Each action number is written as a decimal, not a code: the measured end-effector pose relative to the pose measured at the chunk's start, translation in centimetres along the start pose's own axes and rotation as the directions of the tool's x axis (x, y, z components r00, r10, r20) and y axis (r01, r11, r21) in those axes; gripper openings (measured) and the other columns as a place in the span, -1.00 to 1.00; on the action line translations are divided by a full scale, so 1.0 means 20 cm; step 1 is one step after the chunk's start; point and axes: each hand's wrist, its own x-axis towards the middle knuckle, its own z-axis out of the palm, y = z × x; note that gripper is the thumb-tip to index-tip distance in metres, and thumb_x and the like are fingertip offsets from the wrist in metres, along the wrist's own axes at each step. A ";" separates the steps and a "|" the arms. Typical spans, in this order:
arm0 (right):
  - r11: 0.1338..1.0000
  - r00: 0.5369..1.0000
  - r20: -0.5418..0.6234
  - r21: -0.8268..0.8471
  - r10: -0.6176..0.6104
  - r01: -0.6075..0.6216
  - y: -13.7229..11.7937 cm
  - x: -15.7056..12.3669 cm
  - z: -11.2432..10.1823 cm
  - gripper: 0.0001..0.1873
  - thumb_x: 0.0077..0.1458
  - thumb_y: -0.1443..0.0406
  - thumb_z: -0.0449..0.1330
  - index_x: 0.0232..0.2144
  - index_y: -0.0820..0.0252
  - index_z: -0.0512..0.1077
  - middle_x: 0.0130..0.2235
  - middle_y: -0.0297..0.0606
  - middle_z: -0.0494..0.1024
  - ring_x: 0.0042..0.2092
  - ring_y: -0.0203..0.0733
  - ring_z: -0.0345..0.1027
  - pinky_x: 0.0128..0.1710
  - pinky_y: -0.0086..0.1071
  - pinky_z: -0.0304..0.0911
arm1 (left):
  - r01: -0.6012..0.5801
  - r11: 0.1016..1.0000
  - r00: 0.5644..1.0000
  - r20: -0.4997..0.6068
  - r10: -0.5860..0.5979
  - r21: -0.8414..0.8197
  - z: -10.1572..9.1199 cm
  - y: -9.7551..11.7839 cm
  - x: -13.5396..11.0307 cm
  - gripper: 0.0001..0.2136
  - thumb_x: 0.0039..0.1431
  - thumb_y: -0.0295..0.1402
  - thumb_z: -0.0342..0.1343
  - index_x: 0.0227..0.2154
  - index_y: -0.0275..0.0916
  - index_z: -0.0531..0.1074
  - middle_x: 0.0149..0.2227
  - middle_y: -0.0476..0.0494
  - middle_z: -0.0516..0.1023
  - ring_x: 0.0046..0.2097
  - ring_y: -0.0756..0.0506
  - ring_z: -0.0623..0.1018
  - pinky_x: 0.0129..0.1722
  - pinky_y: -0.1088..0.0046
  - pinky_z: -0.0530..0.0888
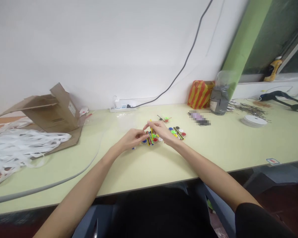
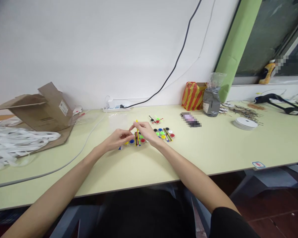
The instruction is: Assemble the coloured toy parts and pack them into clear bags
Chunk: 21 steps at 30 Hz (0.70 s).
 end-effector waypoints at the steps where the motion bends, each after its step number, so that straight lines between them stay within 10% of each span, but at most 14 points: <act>1: 1.000 0.999 0.047 0.013 0.000 0.000 0.00 0.00 0.00 -0.50 0.20 -0.07 0.10 -0.44 0.24 0.48 -0.55 -0.40 0.20 -0.48 -0.32 0.06 -0.48 -0.43 -0.01 | -0.003 1.000 1.000 0.007 0.003 -0.003 0.02 0.01 0.00 -0.57 0.31 -0.04 0.01 -0.54 -0.28 0.36 -0.60 0.08 0.19 -0.53 0.06 0.14 -0.51 0.49 0.11; 7: 0.997 0.997 0.080 0.075 -0.005 -0.001 0.02 0.00 0.04 -0.65 0.06 0.02 0.26 -0.36 0.16 0.35 -0.58 -0.47 0.28 -0.52 -0.33 0.11 -0.52 -0.45 0.00 | 0.041 0.974 0.999 -0.019 -0.038 0.221 0.05 -0.01 0.01 -0.58 0.37 -0.12 -0.12 -0.53 -0.26 0.34 -0.59 0.04 0.26 -0.52 0.04 0.24 -0.48 0.51 0.18; 15: 0.995 0.991 -0.099 0.064 0.087 -0.081 -0.01 -0.03 0.03 -0.69 0.07 0.21 0.14 -0.10 0.13 0.29 -0.54 -0.53 0.25 -0.49 -0.32 0.12 -0.48 -0.46 0.02 | 0.438 0.638 0.899 -0.291 -0.328 0.633 -0.12 -0.12 -0.01 -0.55 0.35 -0.26 -0.25 -0.35 -0.34 0.54 -0.27 -0.47 0.60 -0.22 -0.29 0.59 -0.26 0.30 0.35; 21: 0.995 0.991 -0.099 0.052 0.093 -0.088 -0.02 -0.03 0.03 -0.71 0.00 0.28 0.10 -0.17 0.13 0.30 -0.56 -0.54 0.21 -0.50 -0.33 0.07 -0.49 -0.46 -0.02 | 0.471 0.564 0.855 -0.194 -0.482 0.678 -0.22 -0.23 -0.09 -0.70 0.18 -0.35 -0.08 -0.38 -0.33 0.56 -0.26 -0.47 0.62 -0.25 -0.30 0.60 -0.31 0.31 0.35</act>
